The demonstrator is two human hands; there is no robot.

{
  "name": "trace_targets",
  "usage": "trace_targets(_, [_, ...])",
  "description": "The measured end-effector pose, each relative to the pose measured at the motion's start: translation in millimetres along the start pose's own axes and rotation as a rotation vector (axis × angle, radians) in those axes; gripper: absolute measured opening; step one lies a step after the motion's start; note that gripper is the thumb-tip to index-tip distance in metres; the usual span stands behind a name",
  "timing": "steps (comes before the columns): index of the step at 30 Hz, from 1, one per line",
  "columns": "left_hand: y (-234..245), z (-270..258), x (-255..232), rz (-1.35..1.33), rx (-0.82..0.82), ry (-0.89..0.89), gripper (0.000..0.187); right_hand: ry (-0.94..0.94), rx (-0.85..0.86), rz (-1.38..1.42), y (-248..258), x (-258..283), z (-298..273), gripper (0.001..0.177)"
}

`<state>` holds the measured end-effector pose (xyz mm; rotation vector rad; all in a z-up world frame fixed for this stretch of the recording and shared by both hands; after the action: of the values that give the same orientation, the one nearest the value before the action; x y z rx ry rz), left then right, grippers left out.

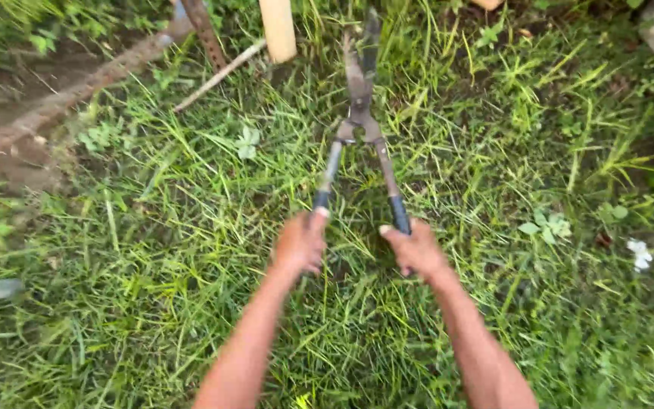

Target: Trim and clear overgrown grass and weeds using a pair of manual garden shears.

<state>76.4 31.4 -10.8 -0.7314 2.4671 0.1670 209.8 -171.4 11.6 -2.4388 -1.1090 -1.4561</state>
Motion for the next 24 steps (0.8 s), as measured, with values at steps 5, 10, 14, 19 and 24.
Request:
trace_targets(5, [22.2, 14.4, -34.5, 0.255, 0.053, 0.006, 0.037, 0.02, 0.081, 0.093, 11.8, -15.1, 21.1, 0.03])
trace_targets(10, [-52.3, -4.2, -10.9, -0.015, -0.039, 0.055, 0.044, 0.07, 0.08, 0.342, -36.1, -13.3, 16.1, 0.028])
trace_targets(14, [-15.7, -24.4, 1.9, 0.05, 0.015, 0.064, 0.032, 0.05, 0.019, 0.053, -2.1, -13.8, -28.8, 0.023])
trace_targets(19, [1.3, -11.6, -20.0, 0.39, 0.026, 0.028, 0.037, -0.016, 0.073, 0.083, 33.8, -58.5, -2.2, 0.035])
trace_targets(24, [-72.4, -4.5, -26.1, 0.029, 0.047, -0.065, 0.048, 0.028, 0.057, 0.11, -3.4, -25.2, 6.8, 0.028])
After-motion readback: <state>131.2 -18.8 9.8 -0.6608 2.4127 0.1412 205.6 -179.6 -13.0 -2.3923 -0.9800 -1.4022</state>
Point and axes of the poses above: each hand's wrist, its own z-axis towards the middle knuckle, its own y-axis out of the back of the hand, x = y × z, the point moved 1 cm from there along z, towards the middle knuckle, and after that the axes turned 14 degrees about y, right-handed, at the moved point
